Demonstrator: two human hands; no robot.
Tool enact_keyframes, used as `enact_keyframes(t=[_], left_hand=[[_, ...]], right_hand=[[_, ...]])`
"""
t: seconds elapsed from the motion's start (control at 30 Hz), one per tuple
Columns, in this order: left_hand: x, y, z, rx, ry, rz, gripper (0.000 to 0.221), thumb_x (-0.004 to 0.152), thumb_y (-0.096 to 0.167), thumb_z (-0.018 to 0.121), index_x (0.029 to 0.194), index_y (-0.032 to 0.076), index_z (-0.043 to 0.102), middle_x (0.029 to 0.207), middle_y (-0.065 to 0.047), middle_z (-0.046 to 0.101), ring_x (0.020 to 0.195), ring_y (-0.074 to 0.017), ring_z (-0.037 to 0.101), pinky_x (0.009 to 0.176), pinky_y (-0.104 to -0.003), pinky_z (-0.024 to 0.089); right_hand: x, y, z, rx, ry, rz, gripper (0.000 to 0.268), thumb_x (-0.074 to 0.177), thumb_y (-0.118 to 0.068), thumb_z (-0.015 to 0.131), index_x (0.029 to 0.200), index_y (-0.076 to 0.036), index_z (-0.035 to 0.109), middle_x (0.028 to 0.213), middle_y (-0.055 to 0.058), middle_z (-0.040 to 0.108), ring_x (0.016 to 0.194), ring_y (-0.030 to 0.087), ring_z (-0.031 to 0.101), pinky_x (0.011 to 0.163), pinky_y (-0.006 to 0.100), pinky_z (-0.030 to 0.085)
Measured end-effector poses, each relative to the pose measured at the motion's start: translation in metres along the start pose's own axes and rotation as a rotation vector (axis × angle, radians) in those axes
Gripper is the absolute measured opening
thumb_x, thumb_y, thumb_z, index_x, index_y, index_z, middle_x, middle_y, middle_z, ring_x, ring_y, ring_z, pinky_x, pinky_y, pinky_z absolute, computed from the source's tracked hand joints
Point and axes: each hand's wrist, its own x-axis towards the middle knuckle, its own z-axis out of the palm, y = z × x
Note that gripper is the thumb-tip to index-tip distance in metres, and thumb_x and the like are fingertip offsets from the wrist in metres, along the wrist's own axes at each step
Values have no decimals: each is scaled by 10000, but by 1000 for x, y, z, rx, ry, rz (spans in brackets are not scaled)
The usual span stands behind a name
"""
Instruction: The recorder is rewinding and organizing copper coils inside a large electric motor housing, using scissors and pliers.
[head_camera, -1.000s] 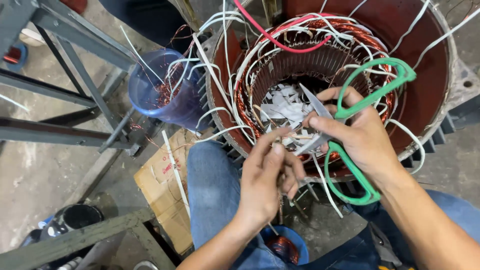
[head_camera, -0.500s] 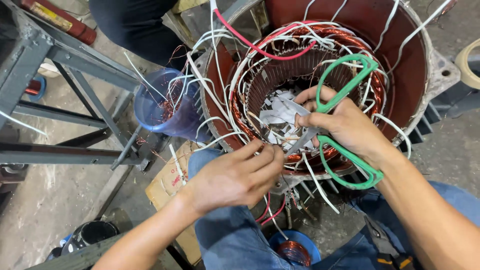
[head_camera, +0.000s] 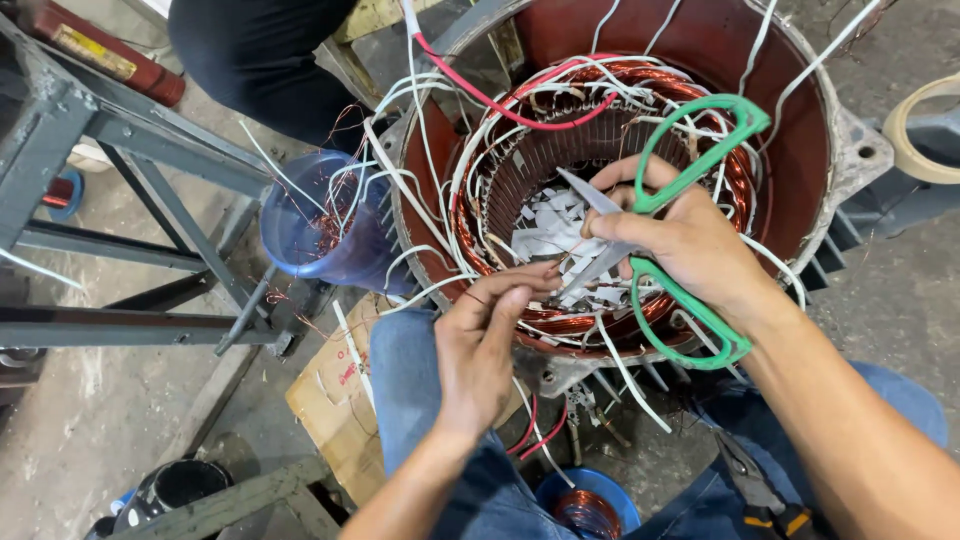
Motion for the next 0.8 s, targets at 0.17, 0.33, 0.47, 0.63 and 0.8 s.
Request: enact_keyframes(t=[0.17,0.33,0.47,0.63,0.8], left_hand=[[-6,8,26,-891,418,-526,248,1094,185,550,1083,-58,596,1307,-338,692,1247,-442,711,1140,-566,576],[-3,1,31,-1151,413,-376,174,1122,248,497,1027,106,534,1487,-375,569,1423,-480,569,1291,-633,380],[-8,-8,41,-1170,361,-334,221,1139,359,496,1056,162,551,1492,-319,612,1445,-444,570,1281,-586,400],[-9,-13,43,-1239,292,-253,263,1152,418,467,1014,234,594,1523,-281,592,1630,-418,386,1404,-625,110],[-15,-26,42,-1283,288,-246,71,1112,350,607,1107,279,606,1536,-264,595,1596,-366,433,1411,-587,105]], right_hand=[[-25,-11,8,-339,57,-200,356,977,-48,747,1294,22,602,947,139,739,714,192,717,522,287,593],[-42,17,5,-748,122,-750,151,983,22,788,1111,64,719,876,150,751,594,176,627,487,259,459],[-45,8,26,-886,110,-757,148,913,93,810,1044,77,743,852,108,702,543,204,545,534,333,440],[-42,10,35,-939,174,-725,83,960,108,775,1031,120,735,921,135,724,555,196,550,535,324,445],[-36,37,28,-1096,160,-877,118,951,74,824,985,18,726,862,81,765,541,143,590,479,285,490]])
